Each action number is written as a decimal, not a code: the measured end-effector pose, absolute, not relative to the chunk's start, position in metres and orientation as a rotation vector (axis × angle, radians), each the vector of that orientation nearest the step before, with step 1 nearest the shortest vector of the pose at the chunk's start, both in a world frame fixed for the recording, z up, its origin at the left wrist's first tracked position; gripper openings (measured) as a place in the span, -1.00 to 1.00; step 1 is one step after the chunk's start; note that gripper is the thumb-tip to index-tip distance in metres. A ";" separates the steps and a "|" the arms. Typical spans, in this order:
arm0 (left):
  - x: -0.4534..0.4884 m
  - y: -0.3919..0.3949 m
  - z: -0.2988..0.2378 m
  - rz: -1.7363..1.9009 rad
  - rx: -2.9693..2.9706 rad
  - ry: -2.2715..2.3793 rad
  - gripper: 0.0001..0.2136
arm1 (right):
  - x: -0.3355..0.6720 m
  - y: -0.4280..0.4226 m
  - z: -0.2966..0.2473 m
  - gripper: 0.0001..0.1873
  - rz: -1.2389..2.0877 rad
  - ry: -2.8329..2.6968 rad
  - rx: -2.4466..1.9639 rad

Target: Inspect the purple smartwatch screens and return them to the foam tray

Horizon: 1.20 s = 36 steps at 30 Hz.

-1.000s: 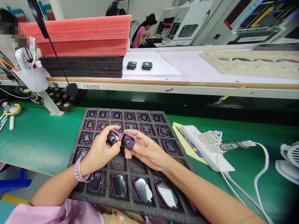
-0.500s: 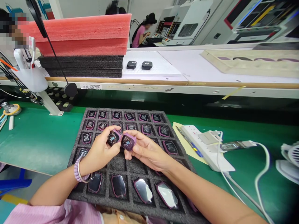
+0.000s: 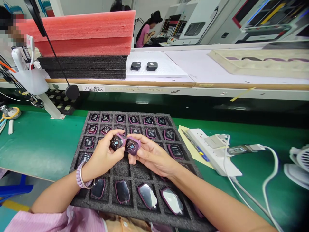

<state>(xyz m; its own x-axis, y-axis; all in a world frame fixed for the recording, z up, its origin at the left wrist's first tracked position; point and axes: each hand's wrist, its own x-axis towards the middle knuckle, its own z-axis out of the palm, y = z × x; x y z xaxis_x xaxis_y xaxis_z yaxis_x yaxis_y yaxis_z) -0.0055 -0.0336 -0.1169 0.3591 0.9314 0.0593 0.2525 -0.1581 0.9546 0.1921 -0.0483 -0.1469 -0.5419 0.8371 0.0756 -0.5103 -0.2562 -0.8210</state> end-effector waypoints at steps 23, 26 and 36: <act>-0.002 -0.026 -0.123 0.935 1.266 0.991 -0.50 | 0.195 -0.043 -0.148 -0.48 1.933 -0.884 -0.552; 0.000 -0.025 -0.120 0.898 1.110 0.949 -0.52 | 0.196 -0.040 -0.149 -0.52 1.937 -0.813 -0.566; 0.001 -0.022 -0.123 0.922 1.130 0.912 -0.52 | 0.196 -0.042 -0.151 -0.51 1.768 -0.904 -0.717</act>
<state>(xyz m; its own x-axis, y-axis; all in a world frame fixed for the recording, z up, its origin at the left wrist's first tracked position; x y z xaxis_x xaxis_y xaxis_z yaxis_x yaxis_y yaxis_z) 0.0009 -0.0218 -0.1234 0.3472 0.9302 -0.1194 -0.1301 0.1739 0.9761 0.1965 -0.0418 -0.1506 -0.3399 0.9383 -0.0636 -0.4976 -0.2368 -0.8345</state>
